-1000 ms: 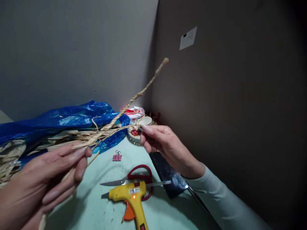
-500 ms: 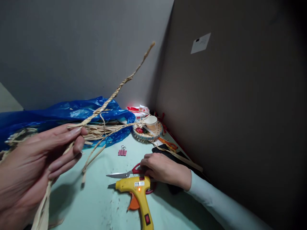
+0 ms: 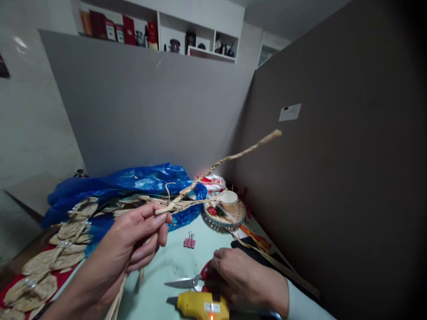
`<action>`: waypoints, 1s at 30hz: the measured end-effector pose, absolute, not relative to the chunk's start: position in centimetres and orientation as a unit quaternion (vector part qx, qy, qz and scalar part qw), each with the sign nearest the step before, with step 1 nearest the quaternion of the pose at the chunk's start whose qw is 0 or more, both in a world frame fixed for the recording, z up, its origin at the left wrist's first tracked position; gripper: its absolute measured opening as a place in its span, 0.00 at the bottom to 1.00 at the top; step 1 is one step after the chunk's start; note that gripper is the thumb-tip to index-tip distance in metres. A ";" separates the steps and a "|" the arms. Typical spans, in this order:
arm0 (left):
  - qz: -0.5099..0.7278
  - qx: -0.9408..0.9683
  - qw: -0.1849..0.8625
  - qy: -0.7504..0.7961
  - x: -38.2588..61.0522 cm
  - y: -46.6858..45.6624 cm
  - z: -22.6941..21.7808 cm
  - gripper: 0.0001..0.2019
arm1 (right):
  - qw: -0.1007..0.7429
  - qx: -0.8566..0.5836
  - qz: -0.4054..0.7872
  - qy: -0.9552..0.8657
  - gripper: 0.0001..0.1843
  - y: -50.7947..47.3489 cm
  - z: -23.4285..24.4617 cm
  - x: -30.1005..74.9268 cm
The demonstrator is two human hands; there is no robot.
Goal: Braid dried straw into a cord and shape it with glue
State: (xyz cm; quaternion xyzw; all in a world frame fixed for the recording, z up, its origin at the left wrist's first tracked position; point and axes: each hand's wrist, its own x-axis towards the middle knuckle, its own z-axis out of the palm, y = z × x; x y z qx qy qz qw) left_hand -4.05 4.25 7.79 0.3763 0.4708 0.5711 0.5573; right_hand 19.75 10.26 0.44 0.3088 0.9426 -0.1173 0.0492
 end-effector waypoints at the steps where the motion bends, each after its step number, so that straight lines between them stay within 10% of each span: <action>1: 0.566 0.377 0.565 0.467 -3.9 4.2 7.8 0.12 | 0.044 0.307 -0.099 0.946 0.09 10.4 0.4 19.7; 24: 0.575 0.360 0.590 0.438 -1.7 3.1 7.0 0.07 | -0.172 0.411 -0.073 0.893 0.09 11.6 -1.8 22.8; 30: 0.593 0.355 0.562 0.454 -1.3 3.8 6.6 0.08 | -0.245 0.438 -0.274 0.820 0.29 9.8 1.1 23.9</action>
